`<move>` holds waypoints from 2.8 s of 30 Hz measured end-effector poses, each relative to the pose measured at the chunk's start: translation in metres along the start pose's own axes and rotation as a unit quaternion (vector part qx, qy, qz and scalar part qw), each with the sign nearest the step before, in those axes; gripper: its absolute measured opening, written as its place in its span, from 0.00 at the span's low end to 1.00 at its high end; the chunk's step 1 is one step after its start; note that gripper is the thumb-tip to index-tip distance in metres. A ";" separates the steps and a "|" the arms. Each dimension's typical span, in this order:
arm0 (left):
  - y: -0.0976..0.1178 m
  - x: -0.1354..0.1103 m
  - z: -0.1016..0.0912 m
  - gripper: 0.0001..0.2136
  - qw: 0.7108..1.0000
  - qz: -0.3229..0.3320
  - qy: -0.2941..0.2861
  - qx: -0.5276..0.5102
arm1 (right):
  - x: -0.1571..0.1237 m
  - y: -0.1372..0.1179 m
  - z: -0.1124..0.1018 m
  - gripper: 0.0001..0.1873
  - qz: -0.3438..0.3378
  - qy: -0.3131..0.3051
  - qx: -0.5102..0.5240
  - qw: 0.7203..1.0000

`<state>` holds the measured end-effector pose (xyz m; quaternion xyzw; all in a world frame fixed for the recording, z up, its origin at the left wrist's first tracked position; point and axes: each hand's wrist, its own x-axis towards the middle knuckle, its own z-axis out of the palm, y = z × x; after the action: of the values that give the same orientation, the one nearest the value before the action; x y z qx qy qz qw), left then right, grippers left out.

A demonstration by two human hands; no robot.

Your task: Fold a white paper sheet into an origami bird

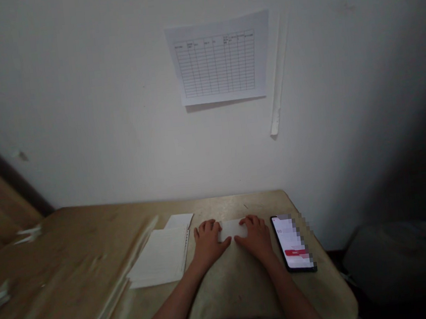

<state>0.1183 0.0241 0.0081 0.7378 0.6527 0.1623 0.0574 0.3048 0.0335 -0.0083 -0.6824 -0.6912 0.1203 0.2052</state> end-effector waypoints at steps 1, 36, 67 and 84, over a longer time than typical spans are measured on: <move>0.001 0.000 0.002 0.23 1.000 -0.001 0.000 0.003 | 0.000 -0.001 0.000 0.27 0.000 0.001 -0.001 1.000; -0.041 0.011 -0.013 0.21 0.993 0.047 -0.092 -0.058 | 0.017 0.029 -0.003 0.31 -0.036 -0.074 0.083 0.993; -0.054 0.013 -0.012 0.22 0.989 0.092 -0.083 -0.080 | 0.009 0.036 0.010 0.27 -0.064 0.000 0.113 0.991; -0.056 0.015 -0.010 0.15 0.988 0.102 -0.077 -0.086 | 0.001 0.025 -0.003 0.14 -0.087 -0.002 0.154 0.984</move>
<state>0.0642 0.0453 0.0032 0.8033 0.5511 0.1655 0.1539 0.3286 0.0352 -0.0169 -0.5800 -0.7214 0.2085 0.3158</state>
